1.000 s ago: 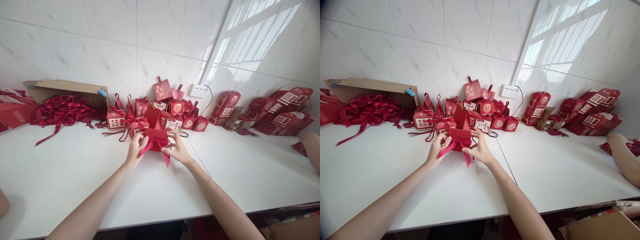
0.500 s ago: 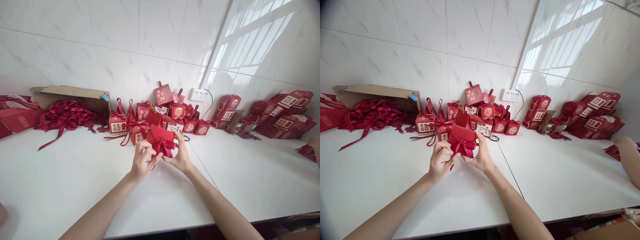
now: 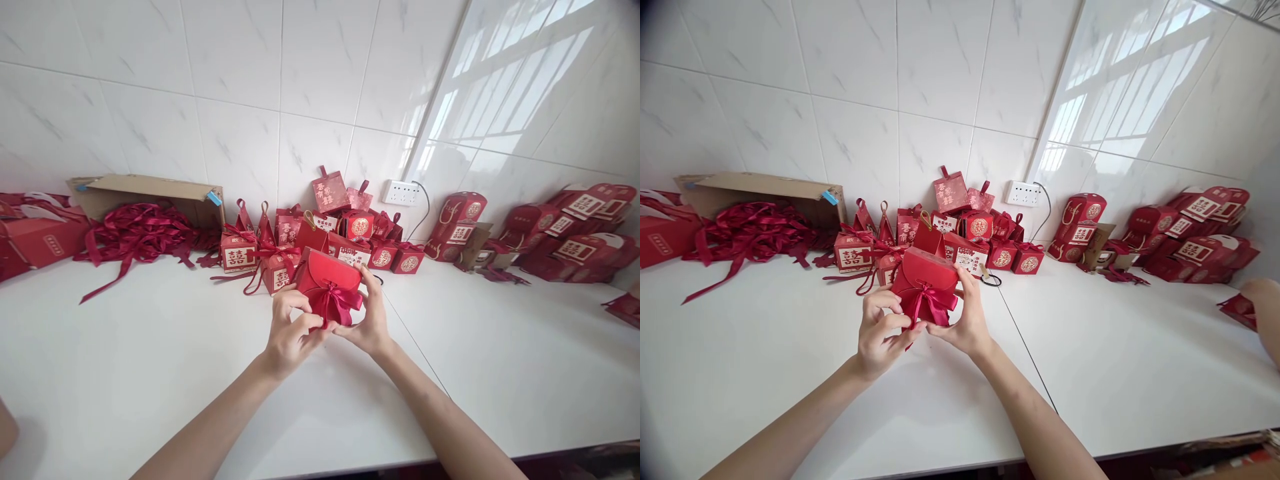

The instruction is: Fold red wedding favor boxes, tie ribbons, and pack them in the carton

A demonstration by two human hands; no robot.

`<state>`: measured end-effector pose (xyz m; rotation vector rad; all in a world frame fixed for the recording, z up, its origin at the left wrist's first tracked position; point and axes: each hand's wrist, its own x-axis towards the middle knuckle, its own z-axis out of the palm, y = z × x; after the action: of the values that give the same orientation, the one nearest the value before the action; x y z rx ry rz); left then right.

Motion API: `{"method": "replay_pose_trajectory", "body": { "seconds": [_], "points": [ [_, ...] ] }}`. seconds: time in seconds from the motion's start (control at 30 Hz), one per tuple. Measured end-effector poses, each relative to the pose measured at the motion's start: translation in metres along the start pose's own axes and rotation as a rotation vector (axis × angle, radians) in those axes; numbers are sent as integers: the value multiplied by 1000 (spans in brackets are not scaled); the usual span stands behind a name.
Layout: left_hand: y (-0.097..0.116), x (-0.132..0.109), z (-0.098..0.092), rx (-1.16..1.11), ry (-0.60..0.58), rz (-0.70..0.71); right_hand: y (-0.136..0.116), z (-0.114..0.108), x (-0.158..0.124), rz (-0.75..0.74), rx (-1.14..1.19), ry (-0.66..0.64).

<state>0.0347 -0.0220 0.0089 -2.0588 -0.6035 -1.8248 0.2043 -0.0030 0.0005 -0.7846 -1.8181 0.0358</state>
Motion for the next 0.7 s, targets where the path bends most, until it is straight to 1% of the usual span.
{"method": "replay_pose_trajectory", "body": {
  "seconds": [0.47,0.7],
  "points": [
    [0,-1,1,-29,18,-4,-1,-1,2,-96,-27,57],
    [0,-1,1,-31,10,-7,0,-1,4,-108,-2,59]
  ]
}}
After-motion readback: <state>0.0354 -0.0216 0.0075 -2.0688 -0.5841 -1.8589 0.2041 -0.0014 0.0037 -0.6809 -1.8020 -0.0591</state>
